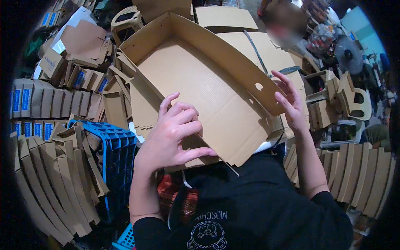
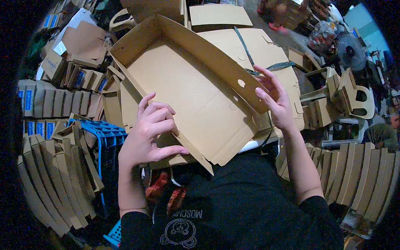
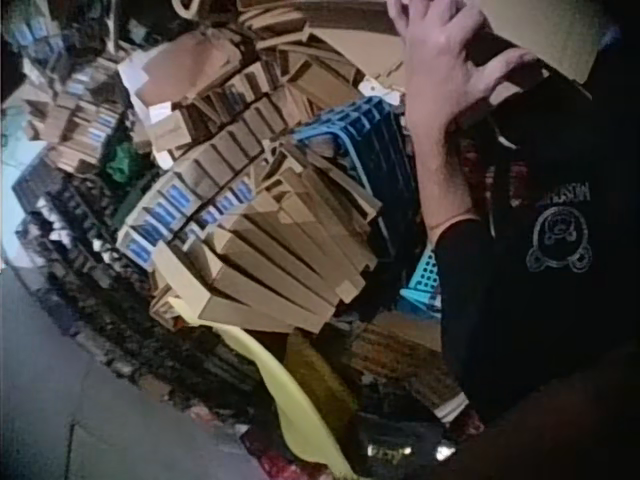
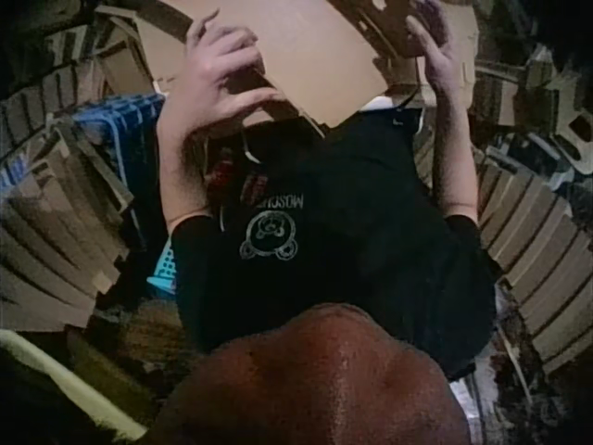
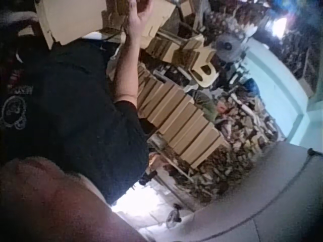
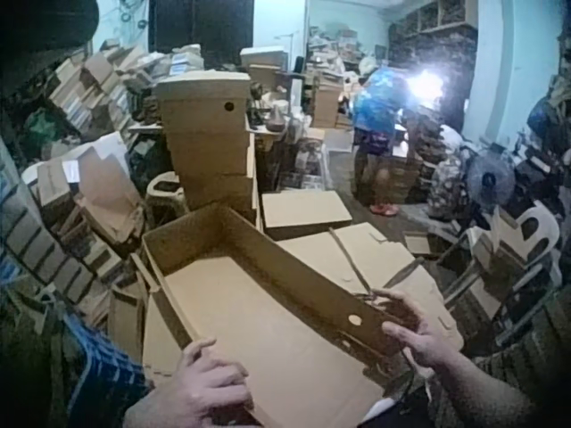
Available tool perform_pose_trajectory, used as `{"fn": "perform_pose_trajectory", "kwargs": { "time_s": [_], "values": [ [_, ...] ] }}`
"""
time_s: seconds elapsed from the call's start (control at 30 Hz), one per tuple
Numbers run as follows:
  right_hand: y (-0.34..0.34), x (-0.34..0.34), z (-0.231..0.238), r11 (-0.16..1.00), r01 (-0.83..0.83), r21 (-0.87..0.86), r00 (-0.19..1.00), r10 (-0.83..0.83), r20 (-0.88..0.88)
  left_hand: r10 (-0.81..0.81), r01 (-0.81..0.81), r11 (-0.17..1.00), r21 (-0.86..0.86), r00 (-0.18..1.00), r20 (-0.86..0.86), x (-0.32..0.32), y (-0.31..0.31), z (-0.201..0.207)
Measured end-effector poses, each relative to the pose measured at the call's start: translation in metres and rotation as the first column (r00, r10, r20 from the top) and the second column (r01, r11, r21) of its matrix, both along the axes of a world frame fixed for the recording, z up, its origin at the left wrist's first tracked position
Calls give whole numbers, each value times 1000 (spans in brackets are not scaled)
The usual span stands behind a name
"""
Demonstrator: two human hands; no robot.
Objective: Folding flat cardboard components into structured boxes, likely for footwear packaging.
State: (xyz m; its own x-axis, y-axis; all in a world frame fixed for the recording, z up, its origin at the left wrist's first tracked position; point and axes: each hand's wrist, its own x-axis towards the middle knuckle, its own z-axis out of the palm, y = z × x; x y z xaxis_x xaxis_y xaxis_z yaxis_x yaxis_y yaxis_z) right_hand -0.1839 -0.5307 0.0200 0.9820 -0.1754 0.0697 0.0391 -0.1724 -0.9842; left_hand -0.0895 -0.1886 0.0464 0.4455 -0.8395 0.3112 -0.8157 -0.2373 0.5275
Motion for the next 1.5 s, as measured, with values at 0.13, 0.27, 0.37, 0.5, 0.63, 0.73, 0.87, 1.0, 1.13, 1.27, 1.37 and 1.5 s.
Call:
{"fn": "perform_pose_trajectory", "kwargs": {
  "time_s": [0.13, 0.27, 0.37, 0.5, 0.63, 0.73, 0.87, 1.0, 1.13, 1.27, 1.37, 1.5],
  "values": [
    [4, 2, -8, 992, 122, -1, 992, -122, 22, 17, -17, 1000, 14, 999, -31, -1, 2, -5],
    [-2, 1, -21, 994, 108, 28, 992, -109, 67, 17, -17, 1000, -5, 999, -48, 0, 0, -5],
    [-10, -4, -22, 1000, 8, 30, 1000, -7, -30, 10, -10, 1000, -7, 999, -36, 0, -1, -5],
    [-27, 2, -21, 999, -48, 9, 996, 49, -75, 1, -1, 1000, -20, 1000, -11, 1, -2, -4],
    [-11, 3, 12, 999, -17, -46, 995, 12, -98, -3, 3, 999, -34, 1000, -13, 1, 1, -6],
    [10, 1, 35, 467, 374, -802, 877, 103, 469, -2, 1, 998, -59, 1000, -7, 1, 2, -7],
    [44, -19, 57, 411, 416, -811, 760, 333, 558, 2, -3, 997, -72, 1000, -22, 0, 1, -8],
    [42, -4, 50, 500, 358, -788, 833, 210, 511, -48, 50, 999, 17, 996, -76, 4, 10, -2],
    [37, 0, 44, 493, 331, -805, 891, 116, 438, -45, 38, 996, -82, 995, -90, 9, 7, -13],
    [22, 9, 26, 477, 224, -850, 958, 54, 283, -2, -6, 993, -116, 998, -66, 7, -6, -19],
    [22, 12, 17, 523, 150, -839, 977, 54, 208, -1, -6, 990, -144, 999, -50, 7, -4, -24],
    [26, 13, 16, 528, 111, -842, 987, 44, 158, -48, 39, 987, -157, 998, -50, 9, 0, -24]
  ]
}}
